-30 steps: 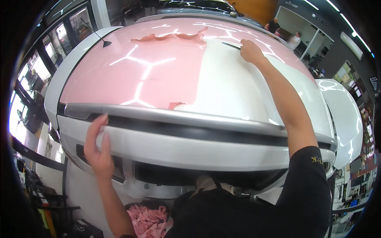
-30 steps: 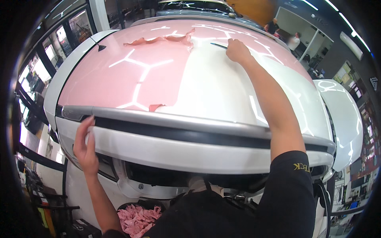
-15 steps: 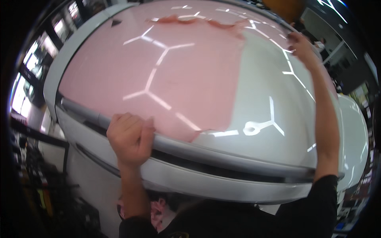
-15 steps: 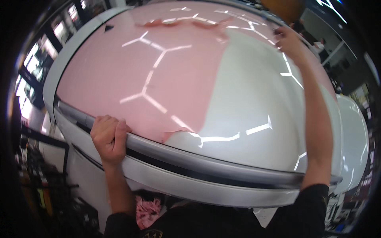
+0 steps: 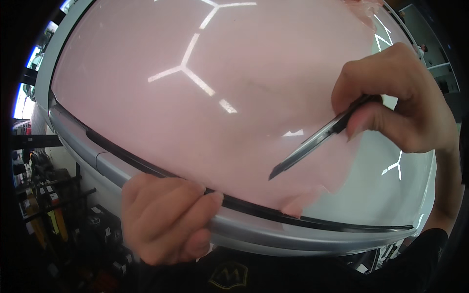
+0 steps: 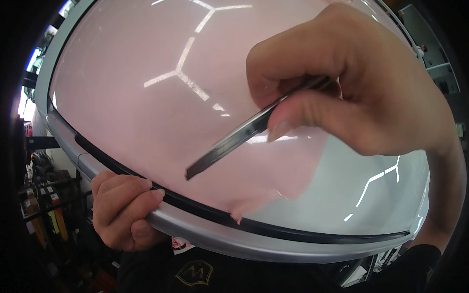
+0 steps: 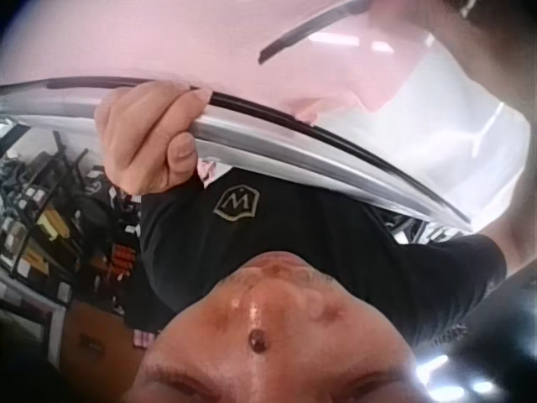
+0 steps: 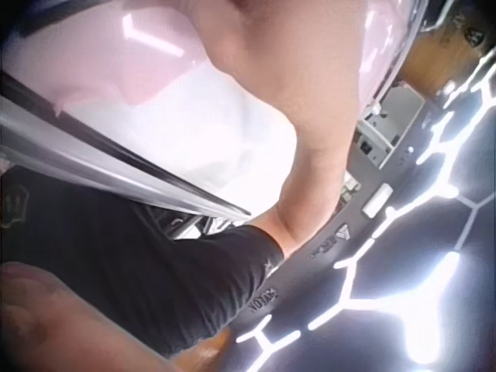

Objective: The person removes a pink vinyl wrap from the roof of a white car using a utility knife and their hands. They score the vinyl along the roof rails and edges, then peel off the material in strips, placing the removed pieces into a bucket on the floor.

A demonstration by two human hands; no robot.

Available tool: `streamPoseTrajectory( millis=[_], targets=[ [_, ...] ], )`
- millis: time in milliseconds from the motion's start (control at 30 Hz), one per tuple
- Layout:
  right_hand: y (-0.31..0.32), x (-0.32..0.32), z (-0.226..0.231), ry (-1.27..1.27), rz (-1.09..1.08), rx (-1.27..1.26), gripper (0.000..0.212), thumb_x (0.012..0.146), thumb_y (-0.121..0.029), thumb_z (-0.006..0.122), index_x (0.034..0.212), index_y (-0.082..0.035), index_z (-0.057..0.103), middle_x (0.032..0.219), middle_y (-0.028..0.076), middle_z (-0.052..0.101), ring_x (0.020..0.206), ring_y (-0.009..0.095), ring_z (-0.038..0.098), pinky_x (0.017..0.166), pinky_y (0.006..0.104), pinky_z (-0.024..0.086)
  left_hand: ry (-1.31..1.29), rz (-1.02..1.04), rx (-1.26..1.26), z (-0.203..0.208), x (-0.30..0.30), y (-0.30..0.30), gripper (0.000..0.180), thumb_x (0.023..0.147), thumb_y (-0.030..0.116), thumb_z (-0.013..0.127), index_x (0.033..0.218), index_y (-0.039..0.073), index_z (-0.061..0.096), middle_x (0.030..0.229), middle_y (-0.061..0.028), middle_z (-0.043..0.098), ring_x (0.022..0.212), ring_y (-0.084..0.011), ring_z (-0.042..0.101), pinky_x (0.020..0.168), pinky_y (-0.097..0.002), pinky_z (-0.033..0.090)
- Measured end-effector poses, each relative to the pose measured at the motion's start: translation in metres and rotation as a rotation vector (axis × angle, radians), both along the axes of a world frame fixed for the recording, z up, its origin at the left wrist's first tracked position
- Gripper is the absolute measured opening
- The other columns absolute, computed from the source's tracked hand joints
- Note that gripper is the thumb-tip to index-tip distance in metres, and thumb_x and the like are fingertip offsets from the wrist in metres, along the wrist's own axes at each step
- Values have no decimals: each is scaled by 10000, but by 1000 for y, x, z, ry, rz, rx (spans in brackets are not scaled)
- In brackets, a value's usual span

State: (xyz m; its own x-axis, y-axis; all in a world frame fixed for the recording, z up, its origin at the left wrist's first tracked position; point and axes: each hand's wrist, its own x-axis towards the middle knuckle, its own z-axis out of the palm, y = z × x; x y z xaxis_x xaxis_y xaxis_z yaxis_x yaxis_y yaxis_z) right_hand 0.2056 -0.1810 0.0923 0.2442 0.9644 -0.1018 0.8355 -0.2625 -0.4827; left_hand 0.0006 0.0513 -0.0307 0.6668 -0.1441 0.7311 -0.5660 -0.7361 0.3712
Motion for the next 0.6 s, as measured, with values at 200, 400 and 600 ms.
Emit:
streamPoseTrajectory(
  millis=[200,400,600],
  targets=[
    [7,13,-12,-232,335,43,133,781,-139,761,839,-37,699,758,49,644,671,204,617,605,341,443,112,9,91,8,-4,1,422,1032,340,495,859,63,762,810,-66,651,660,-217,643,619,-343,398],
    [20,-4,-26,-355,443,173,203,684,-160,765,838,-46,699,786,54,629,703,203,608,671,393,466,147,43,122,10,-9,1,436,1051,389,494,870,96,761,815,-46,652,667,-198,645,629,-334,404],
    [28,-18,-29,-436,406,232,261,603,-161,762,825,-48,685,787,49,601,707,208,595,725,449,498,162,19,115,11,-7,3,413,1043,384,516,874,100,764,831,-47,657,671,-195,643,627,-333,401]
  ],
)
